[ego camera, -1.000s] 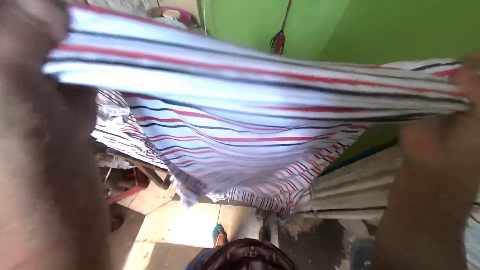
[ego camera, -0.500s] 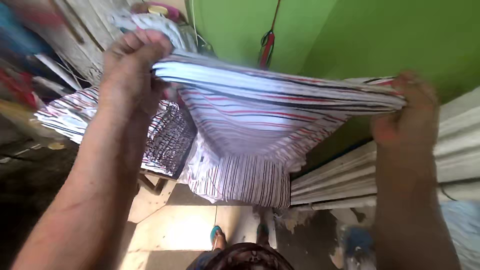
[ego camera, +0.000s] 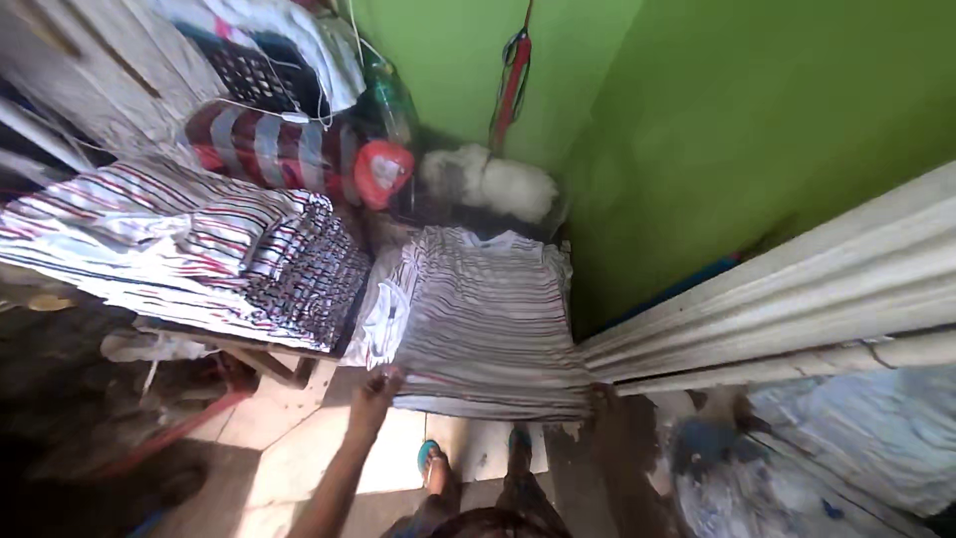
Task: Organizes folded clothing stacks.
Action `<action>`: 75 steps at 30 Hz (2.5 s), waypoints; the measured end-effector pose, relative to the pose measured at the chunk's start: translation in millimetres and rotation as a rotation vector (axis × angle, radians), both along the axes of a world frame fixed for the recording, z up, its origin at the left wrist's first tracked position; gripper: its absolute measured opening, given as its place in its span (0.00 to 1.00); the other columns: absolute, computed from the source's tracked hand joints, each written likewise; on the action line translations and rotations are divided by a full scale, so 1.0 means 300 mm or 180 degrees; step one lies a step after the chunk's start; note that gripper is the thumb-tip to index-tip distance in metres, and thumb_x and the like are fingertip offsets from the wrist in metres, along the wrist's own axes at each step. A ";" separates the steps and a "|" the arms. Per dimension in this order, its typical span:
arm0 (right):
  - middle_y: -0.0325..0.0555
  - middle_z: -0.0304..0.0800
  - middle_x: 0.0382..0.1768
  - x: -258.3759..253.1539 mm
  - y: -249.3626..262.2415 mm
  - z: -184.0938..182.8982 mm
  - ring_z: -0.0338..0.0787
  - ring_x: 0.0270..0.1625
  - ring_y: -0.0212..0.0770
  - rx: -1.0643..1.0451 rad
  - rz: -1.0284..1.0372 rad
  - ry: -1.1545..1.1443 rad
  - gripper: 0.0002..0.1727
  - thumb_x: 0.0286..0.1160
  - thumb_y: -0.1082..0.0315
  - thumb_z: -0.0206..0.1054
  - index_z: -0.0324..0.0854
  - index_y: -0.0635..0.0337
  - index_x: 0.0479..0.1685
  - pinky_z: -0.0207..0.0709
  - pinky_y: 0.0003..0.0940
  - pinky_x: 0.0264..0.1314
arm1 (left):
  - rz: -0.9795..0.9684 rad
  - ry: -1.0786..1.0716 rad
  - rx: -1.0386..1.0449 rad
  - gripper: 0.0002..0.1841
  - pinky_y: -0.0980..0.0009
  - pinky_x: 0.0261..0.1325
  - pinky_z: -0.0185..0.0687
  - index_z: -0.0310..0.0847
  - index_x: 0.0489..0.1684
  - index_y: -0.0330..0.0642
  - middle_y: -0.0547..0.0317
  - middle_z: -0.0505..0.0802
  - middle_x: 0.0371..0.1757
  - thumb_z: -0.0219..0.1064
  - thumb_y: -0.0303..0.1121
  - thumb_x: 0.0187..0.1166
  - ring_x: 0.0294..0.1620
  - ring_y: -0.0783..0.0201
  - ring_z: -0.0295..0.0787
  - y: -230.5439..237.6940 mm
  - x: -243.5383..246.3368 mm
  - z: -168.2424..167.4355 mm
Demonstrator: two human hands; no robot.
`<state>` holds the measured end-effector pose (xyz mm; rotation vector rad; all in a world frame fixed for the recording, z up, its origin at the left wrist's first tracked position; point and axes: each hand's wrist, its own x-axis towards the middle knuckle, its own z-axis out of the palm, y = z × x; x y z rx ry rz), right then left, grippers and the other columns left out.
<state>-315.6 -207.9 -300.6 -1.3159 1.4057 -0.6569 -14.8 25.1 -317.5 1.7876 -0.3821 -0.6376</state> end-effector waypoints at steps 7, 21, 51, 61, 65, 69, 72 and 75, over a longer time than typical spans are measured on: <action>0.68 0.84 0.62 -0.085 0.109 -0.219 0.85 0.61 0.51 0.0130 0.0341 0.0429 0.19 0.83 0.73 0.62 0.75 0.78 0.66 0.79 0.45 0.67 | -0.0233 0.0263 0.0137 0.12 0.70 0.42 0.83 0.83 0.54 0.28 0.53 0.90 0.38 0.67 0.28 0.80 0.33 0.71 0.84 0.148 -0.083 -0.265; 0.74 0.74 0.76 0.005 0.091 -0.335 0.75 0.80 0.65 0.0340 0.0810 0.1765 0.21 0.84 0.77 0.58 0.73 0.76 0.74 0.67 0.53 0.83 | -0.0283 0.0905 0.0566 0.13 0.66 0.35 0.85 0.78 0.61 0.30 0.47 0.88 0.38 0.65 0.28 0.85 0.30 0.65 0.85 0.121 -0.074 -0.360; 0.71 0.79 0.71 0.457 -0.520 -0.195 0.78 0.76 0.60 0.1221 0.0617 0.1589 0.39 0.73 0.53 0.77 0.72 0.78 0.73 0.67 0.57 0.79 | -0.0492 -0.1260 0.1891 0.23 0.42 0.69 0.79 0.75 0.77 0.33 0.30 0.82 0.73 0.63 0.33 0.85 0.70 0.35 0.83 -0.699 0.338 -0.139; 0.64 0.76 0.76 0.467 -0.563 -0.229 0.79 0.76 0.52 0.1436 0.0305 0.0936 0.38 0.79 0.52 0.71 0.66 0.68 0.82 0.73 0.51 0.77 | -0.0479 -0.0648 0.1761 0.16 0.38 0.61 0.80 0.86 0.58 0.32 0.38 0.93 0.51 0.67 0.36 0.85 0.52 0.41 0.90 -0.709 0.562 -0.097; 0.64 0.74 0.78 0.479 -0.572 -0.264 0.76 0.79 0.55 0.1541 0.0084 0.0972 0.42 0.77 0.49 0.72 0.64 0.67 0.85 0.71 0.56 0.79 | -0.0330 -0.0159 0.1349 0.16 0.49 0.56 0.83 0.80 0.63 0.31 0.38 0.90 0.52 0.65 0.35 0.87 0.47 0.49 0.88 -0.640 0.593 -0.117; 0.64 0.77 0.75 0.475 -0.577 -0.274 0.79 0.76 0.53 0.1447 0.0164 0.0981 0.40 0.78 0.48 0.71 0.68 0.68 0.81 0.74 0.54 0.76 | -0.0001 -0.0153 0.1193 0.22 0.49 0.68 0.80 0.74 0.73 0.30 0.35 0.86 0.67 0.63 0.38 0.88 0.63 0.46 0.86 -0.577 0.507 -0.135; 0.63 0.77 0.75 0.479 -0.575 -0.268 0.80 0.75 0.52 0.1433 0.0198 0.1028 0.40 0.78 0.47 0.70 0.68 0.68 0.81 0.74 0.53 0.76 | 0.0156 -0.0233 0.1844 0.34 0.44 0.71 0.78 0.73 0.76 0.31 0.34 0.84 0.71 0.72 0.48 0.79 0.69 0.42 0.85 -0.505 0.371 -0.144; 0.64 0.77 0.76 0.483 -0.572 -0.259 0.79 0.76 0.52 0.1409 0.0211 0.1069 0.39 0.80 0.48 0.69 0.68 0.69 0.81 0.72 0.52 0.77 | 0.0184 -0.0174 0.2715 0.42 0.38 0.71 0.75 0.73 0.78 0.34 0.31 0.79 0.76 0.77 0.56 0.70 0.74 0.35 0.79 -0.488 0.254 -0.140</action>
